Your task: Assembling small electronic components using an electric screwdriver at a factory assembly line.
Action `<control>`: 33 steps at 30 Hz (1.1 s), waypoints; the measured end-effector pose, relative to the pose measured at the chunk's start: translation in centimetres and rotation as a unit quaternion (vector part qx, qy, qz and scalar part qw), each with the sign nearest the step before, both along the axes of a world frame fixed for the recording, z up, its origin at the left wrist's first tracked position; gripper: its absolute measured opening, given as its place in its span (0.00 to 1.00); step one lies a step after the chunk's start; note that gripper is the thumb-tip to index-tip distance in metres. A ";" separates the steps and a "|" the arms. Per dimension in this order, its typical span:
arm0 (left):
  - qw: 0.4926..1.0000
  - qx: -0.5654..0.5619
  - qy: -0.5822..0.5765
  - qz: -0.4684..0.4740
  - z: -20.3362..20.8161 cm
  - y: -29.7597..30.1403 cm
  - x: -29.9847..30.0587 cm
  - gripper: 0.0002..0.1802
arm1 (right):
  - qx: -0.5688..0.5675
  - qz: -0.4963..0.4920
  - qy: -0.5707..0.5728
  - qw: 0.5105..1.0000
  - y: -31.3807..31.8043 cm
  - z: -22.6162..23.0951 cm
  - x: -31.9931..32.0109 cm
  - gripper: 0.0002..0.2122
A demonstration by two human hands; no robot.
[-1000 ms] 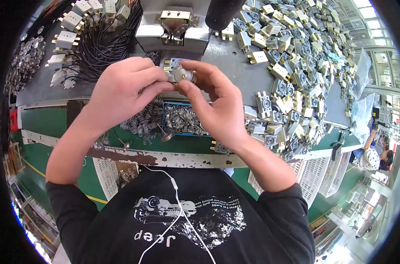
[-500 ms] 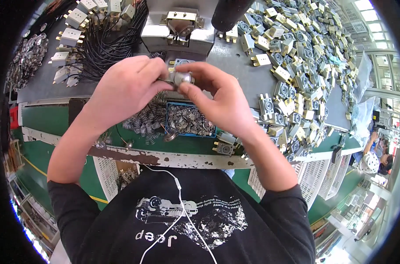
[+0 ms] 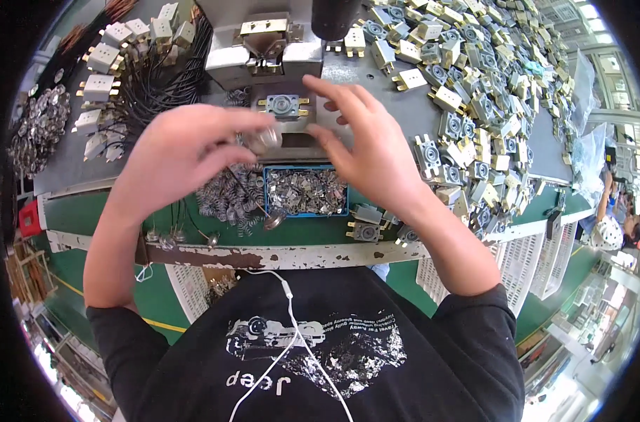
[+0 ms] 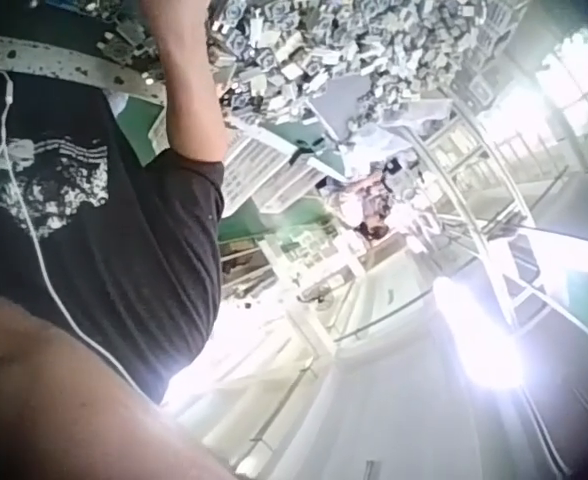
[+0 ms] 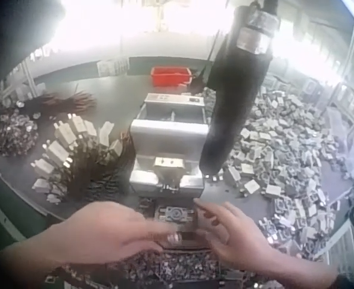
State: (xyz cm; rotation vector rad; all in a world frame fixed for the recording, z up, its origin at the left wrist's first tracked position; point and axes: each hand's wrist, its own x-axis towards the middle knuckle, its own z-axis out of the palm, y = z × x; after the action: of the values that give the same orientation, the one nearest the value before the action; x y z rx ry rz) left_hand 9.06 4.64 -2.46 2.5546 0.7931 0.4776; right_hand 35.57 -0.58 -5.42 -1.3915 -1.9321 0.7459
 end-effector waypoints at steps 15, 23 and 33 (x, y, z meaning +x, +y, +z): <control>0.991 -0.079 0.085 0.072 -2.8 3.2 2.5 0.19 | 0.379 -0.027 0.350 0.856 8.8 6.4 1.5 0.17; 0.989 -0.103 0.089 0.065 -2.3 3.4 2.8 0.19 | 0.346 0.025 0.453 0.821 12.7 5.9 1.4 0.13; 0.995 -0.019 0.084 0.047 -3.3 3.2 2.6 0.18 | 0.283 0.131 0.569 0.761 11.0 8.0 -1.3 0.08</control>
State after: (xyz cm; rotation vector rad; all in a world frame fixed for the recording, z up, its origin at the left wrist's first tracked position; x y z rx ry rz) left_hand 11.62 7.83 -5.77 2.5554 0.9745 0.2753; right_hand 34.23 10.45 2.56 -0.1196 -1.1423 0.7599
